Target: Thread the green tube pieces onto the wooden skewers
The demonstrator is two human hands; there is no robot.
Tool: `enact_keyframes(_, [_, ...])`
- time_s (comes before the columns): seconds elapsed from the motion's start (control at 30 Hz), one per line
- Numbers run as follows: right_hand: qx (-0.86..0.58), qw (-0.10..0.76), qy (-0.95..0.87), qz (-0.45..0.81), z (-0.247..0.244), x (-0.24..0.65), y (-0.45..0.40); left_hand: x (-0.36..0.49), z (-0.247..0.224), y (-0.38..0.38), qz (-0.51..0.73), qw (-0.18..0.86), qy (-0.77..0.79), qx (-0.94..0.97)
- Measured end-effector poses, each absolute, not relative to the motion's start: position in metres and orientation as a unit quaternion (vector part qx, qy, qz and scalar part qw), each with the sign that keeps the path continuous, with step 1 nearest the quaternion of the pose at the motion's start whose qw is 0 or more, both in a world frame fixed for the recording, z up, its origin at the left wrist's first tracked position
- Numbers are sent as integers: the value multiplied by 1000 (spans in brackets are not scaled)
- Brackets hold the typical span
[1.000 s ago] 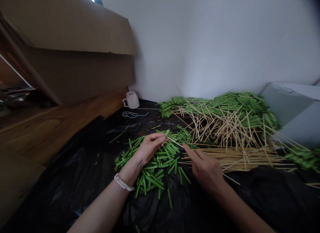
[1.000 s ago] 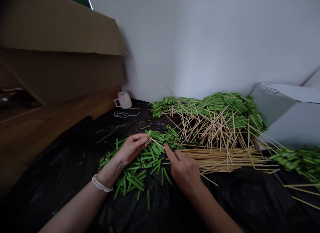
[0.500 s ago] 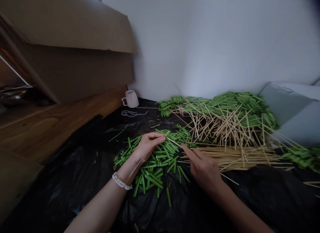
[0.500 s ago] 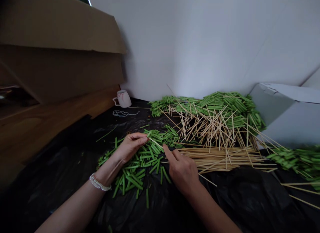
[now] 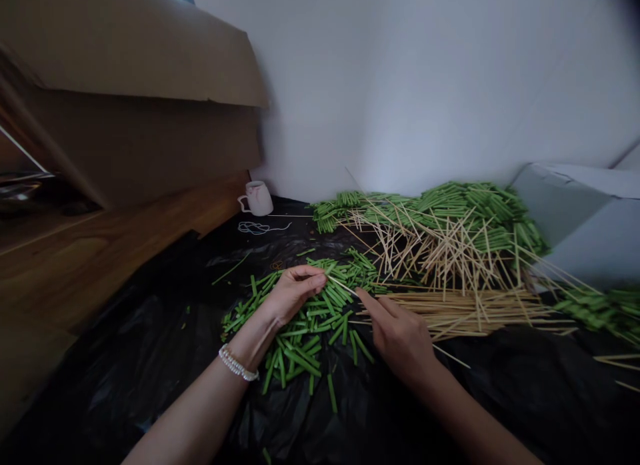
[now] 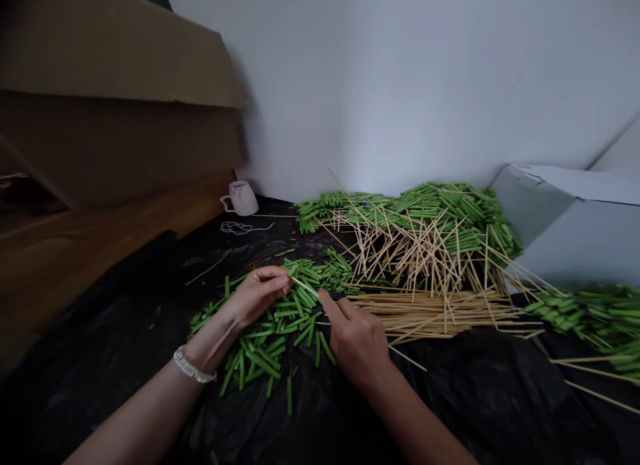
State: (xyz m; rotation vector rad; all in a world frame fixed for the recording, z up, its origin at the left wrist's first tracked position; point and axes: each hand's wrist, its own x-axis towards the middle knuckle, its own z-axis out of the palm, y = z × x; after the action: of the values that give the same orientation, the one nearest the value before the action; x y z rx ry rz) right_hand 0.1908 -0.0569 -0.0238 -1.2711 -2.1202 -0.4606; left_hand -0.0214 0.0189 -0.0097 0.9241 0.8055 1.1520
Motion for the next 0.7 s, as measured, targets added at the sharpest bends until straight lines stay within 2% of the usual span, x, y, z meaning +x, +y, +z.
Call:
enact_keyframes(0.33, [-488,317,-800,-149,-22,183,-59,-15,-9,12,477,671,369,431])
enact_keyframes(0.7, [-494,286,-810,-138,-22,176,-59,-8,-9,5,429,614,364,554])
